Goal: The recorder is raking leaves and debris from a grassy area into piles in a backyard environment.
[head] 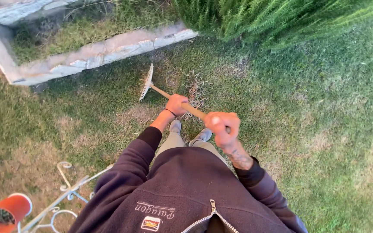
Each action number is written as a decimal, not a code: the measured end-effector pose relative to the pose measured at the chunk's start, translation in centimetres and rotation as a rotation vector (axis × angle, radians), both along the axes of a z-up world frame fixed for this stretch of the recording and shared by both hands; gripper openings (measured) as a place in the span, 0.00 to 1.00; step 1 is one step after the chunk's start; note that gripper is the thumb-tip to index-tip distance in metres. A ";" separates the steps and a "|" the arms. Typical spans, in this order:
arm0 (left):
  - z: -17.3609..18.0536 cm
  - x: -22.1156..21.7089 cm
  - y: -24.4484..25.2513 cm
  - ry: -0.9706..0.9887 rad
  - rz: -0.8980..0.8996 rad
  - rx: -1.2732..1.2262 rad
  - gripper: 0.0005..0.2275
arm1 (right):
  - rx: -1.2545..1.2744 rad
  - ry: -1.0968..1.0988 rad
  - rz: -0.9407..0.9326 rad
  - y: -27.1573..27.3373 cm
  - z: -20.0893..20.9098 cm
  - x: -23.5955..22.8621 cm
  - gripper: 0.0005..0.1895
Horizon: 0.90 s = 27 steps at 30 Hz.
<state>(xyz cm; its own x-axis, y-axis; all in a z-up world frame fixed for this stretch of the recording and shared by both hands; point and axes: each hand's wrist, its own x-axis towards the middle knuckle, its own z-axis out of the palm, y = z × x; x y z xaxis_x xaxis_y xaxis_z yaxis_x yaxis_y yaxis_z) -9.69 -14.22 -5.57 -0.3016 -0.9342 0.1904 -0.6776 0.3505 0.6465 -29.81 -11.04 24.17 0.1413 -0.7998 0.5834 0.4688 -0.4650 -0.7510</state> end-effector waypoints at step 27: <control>0.8 -10.0 -5.1 0.011 -0.316 -0.022 0.10 | 0.085 0.249 -0.254 0.5 8.1 -7.1 0.24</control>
<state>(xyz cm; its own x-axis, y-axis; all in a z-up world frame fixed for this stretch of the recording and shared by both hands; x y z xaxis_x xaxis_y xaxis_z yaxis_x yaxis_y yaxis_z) -19.64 -19.34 -4.75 -0.5740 -0.7904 0.2140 -0.5262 0.5563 0.6432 -36.91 -10.54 32.29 0.0611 -0.8718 0.4861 0.1445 -0.4742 -0.8685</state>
